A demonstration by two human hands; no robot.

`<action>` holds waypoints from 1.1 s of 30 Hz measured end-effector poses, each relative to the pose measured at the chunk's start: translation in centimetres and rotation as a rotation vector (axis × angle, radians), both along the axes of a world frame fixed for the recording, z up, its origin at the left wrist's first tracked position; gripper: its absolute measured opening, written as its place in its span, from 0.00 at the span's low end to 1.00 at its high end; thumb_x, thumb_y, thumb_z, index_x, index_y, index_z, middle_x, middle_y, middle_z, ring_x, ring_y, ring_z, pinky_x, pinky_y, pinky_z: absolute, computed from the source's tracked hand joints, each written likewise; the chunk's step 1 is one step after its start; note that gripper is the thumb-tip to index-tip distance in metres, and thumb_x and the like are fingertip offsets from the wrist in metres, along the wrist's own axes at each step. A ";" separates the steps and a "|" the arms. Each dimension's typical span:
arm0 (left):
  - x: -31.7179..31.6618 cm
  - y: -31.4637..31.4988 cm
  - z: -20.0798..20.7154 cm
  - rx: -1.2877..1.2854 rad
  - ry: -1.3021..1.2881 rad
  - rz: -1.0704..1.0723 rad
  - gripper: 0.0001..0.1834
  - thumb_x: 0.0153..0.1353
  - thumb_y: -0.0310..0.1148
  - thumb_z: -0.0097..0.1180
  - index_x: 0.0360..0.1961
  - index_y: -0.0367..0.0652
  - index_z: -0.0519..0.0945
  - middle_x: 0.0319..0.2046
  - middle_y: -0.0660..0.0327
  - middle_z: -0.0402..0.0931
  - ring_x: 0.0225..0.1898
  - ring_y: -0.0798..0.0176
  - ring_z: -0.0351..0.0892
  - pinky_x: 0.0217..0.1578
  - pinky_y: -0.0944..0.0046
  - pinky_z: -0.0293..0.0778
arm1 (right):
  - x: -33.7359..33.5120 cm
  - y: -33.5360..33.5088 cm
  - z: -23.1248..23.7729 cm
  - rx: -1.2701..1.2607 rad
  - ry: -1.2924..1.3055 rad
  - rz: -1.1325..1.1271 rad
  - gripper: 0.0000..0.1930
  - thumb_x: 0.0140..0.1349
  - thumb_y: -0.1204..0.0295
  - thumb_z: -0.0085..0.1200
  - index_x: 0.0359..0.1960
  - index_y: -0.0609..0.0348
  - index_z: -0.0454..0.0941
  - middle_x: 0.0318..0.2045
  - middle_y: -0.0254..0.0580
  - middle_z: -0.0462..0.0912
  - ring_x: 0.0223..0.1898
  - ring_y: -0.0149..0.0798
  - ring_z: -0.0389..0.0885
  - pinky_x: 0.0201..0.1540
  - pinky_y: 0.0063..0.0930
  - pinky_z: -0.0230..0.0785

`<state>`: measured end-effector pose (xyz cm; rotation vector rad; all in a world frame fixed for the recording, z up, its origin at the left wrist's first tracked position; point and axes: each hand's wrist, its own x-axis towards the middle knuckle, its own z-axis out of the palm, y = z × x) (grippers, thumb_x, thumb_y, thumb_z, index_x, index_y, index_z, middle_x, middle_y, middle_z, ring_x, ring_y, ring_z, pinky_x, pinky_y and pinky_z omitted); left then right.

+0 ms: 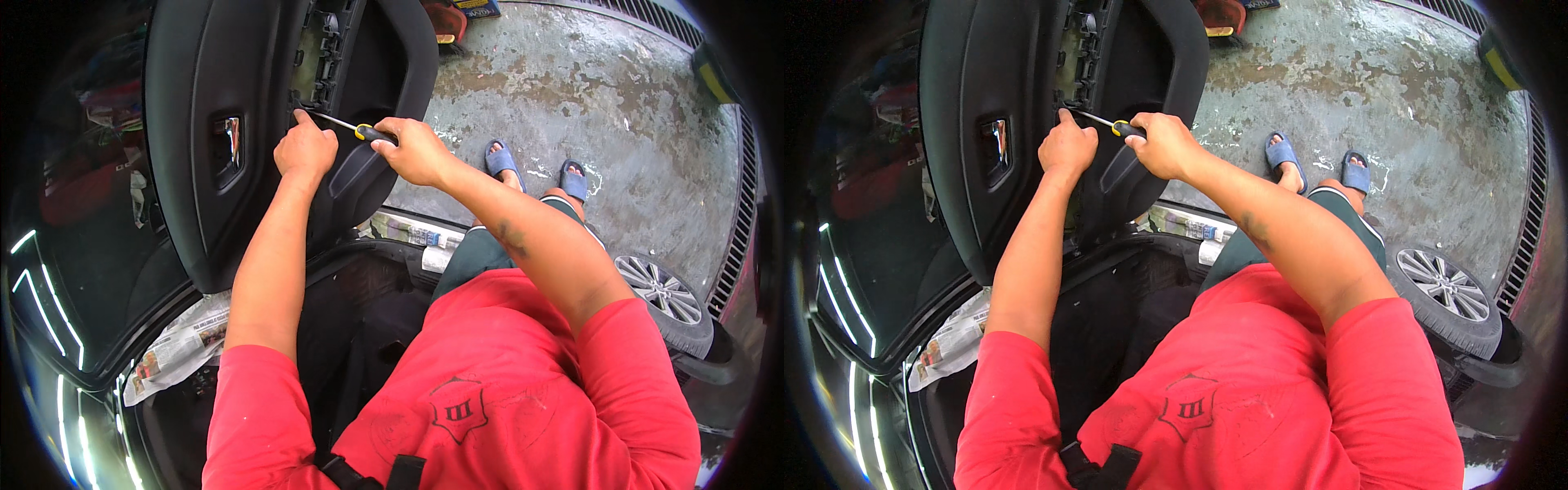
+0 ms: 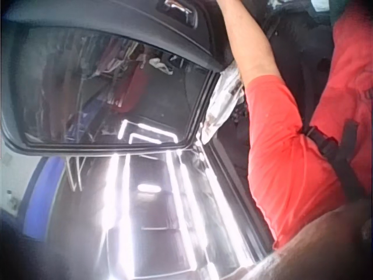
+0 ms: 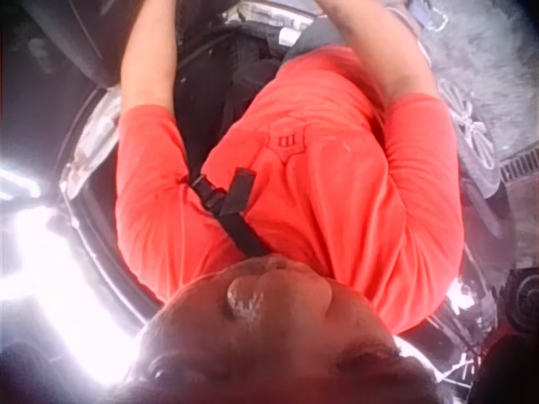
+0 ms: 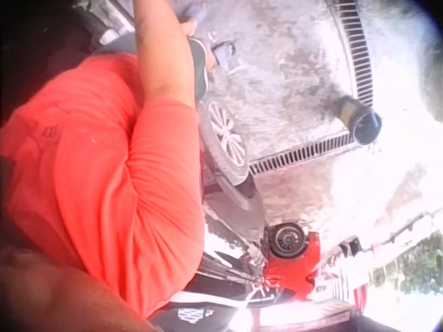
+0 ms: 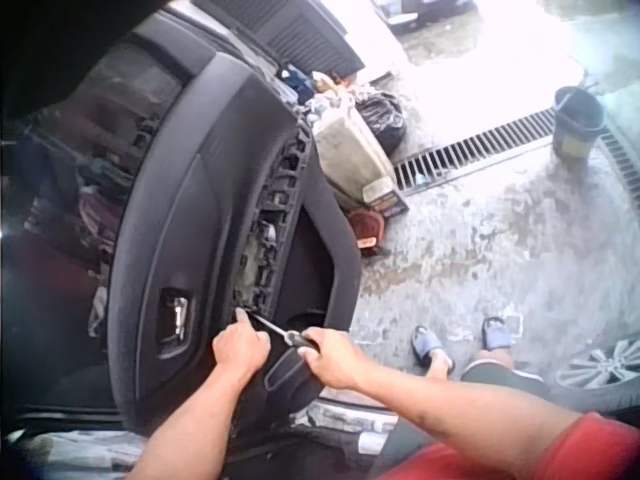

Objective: The person uses a screwdriver to unscrew components from an interior car door panel, removes a small plastic piece, and tests the door handle operation.

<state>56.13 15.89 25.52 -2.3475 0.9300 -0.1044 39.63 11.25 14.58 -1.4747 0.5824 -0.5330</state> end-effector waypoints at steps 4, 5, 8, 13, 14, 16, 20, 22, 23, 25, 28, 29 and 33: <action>-0.1 0.2 -0.3 -0.064 0.022 0.018 0.40 0.60 0.41 0.52 0.71 0.31 0.62 0.44 0.41 0.85 0.47 0.41 0.86 0.50 0.45 0.79 | 0.3 0.3 0.5 -0.061 0.006 -0.020 0.15 0.67 0.65 0.58 0.48 0.63 0.81 0.40 0.62 0.85 0.48 0.62 0.82 0.52 0.50 0.73; -0.2 0.1 -0.1 -0.053 0.024 0.023 0.40 0.61 0.41 0.52 0.71 0.31 0.61 0.44 0.42 0.85 0.47 0.43 0.86 0.49 0.46 0.80 | 0.4 0.3 0.7 -0.075 0.011 -0.015 0.14 0.67 0.65 0.58 0.47 0.63 0.81 0.40 0.61 0.85 0.47 0.62 0.82 0.51 0.51 0.73; -0.1 0.4 0.1 -0.039 0.029 0.033 0.40 0.63 0.42 0.51 0.73 0.33 0.59 0.43 0.45 0.86 0.47 0.45 0.87 0.48 0.48 0.81 | 0.4 0.5 1.5 -0.088 0.043 -0.006 0.13 0.67 0.66 0.57 0.46 0.63 0.80 0.39 0.60 0.84 0.47 0.62 0.82 0.51 0.52 0.73; -0.8 3.0 -0.3 -0.480 0.100 -0.052 0.27 0.61 0.38 0.54 0.59 0.37 0.75 0.34 0.48 0.85 0.37 0.46 0.86 0.43 0.49 0.80 | 0.3 1.4 3.1 -0.290 0.079 -0.103 0.14 0.68 0.66 0.56 0.48 0.63 0.79 0.40 0.57 0.85 0.45 0.60 0.83 0.49 0.50 0.74; -1.2 3.8 -0.6 -0.695 0.194 -0.001 0.24 0.60 0.39 0.56 0.56 0.37 0.77 0.32 0.50 0.85 0.34 0.48 0.85 0.42 0.51 0.79 | 0.0 1.3 4.2 -0.320 0.115 -0.099 0.16 0.68 0.66 0.55 0.51 0.63 0.79 0.40 0.56 0.85 0.45 0.58 0.84 0.49 0.48 0.74; -0.2 5.4 -3.6 -1.274 0.496 0.108 0.13 0.64 0.37 0.57 0.43 0.39 0.81 0.26 0.61 0.80 0.26 0.62 0.77 0.32 0.62 0.74 | 0.7 1.0 4.6 -0.251 0.096 -0.092 0.16 0.69 0.66 0.54 0.54 0.63 0.78 0.40 0.54 0.86 0.41 0.53 0.85 0.45 0.43 0.75; -1.0 4.8 -3.5 -1.635 1.492 0.856 0.18 0.76 0.46 0.48 0.48 0.43 0.79 0.39 0.60 0.79 0.25 0.72 0.64 0.24 0.70 0.60 | 1.7 -0.2 5.0 0.820 -0.134 0.050 0.13 0.73 0.67 0.47 0.51 0.60 0.76 0.34 0.46 0.86 0.20 0.30 0.73 0.22 0.23 0.64; 0.3 4.2 -4.3 -1.690 1.637 0.792 0.17 0.77 0.44 0.46 0.48 0.44 0.79 0.39 0.61 0.81 0.25 0.72 0.64 0.23 0.70 0.60 | 1.4 -0.7 4.5 1.255 -0.212 0.124 0.11 0.75 0.64 0.44 0.50 0.57 0.72 0.34 0.47 0.85 0.19 0.28 0.70 0.17 0.18 0.57; 0.6 3.7 -4.5 -1.707 1.717 0.757 0.16 0.77 0.43 0.45 0.48 0.44 0.79 0.40 0.61 0.81 0.25 0.73 0.64 0.22 0.70 0.60 | 1.4 -0.6 4.5 1.293 -0.229 0.126 0.11 0.76 0.64 0.44 0.48 0.57 0.73 0.33 0.46 0.85 0.20 0.29 0.70 0.18 0.20 0.58; 0.8 3.1 -4.7 -1.750 1.701 0.828 0.11 0.76 0.38 0.49 0.45 0.44 0.79 0.39 0.64 0.83 0.22 0.74 0.64 0.20 0.72 0.58 | 1.2 -0.4 4.4 1.366 -0.265 0.129 0.13 0.76 0.62 0.44 0.44 0.57 0.75 0.31 0.45 0.84 0.21 0.30 0.71 0.20 0.23 0.60; 1.2 2.8 -5.7 -1.853 1.637 0.900 0.06 0.72 0.34 0.57 0.41 0.44 0.79 0.36 0.66 0.84 0.18 0.76 0.63 0.18 0.74 0.55 | -0.1 1.3 4.0 0.306 -0.095 -0.112 0.16 0.72 0.65 0.53 0.55 0.60 0.70 0.39 0.51 0.83 0.34 0.44 0.82 0.33 0.34 0.74; 0.9 2.7 -5.7 -1.877 1.612 0.912 0.06 0.72 0.35 0.57 0.41 0.44 0.79 0.36 0.66 0.84 0.18 0.76 0.62 0.18 0.73 0.55 | -1.0 2.2 4.0 -0.182 -0.018 -0.201 0.19 0.71 0.67 0.55 0.58 0.61 0.69 0.42 0.52 0.83 0.38 0.48 0.84 0.37 0.36 0.77; 0.1 1.6 -5.5 -1.940 1.541 0.941 0.08 0.71 0.37 0.59 0.42 0.44 0.80 0.36 0.65 0.84 0.19 0.76 0.63 0.18 0.73 0.56 | -4.2 2.4 3.9 -0.584 -0.009 -0.138 0.25 0.57 0.77 0.65 0.57 0.61 0.72 0.48 0.55 0.79 0.47 0.59 0.82 0.47 0.42 0.78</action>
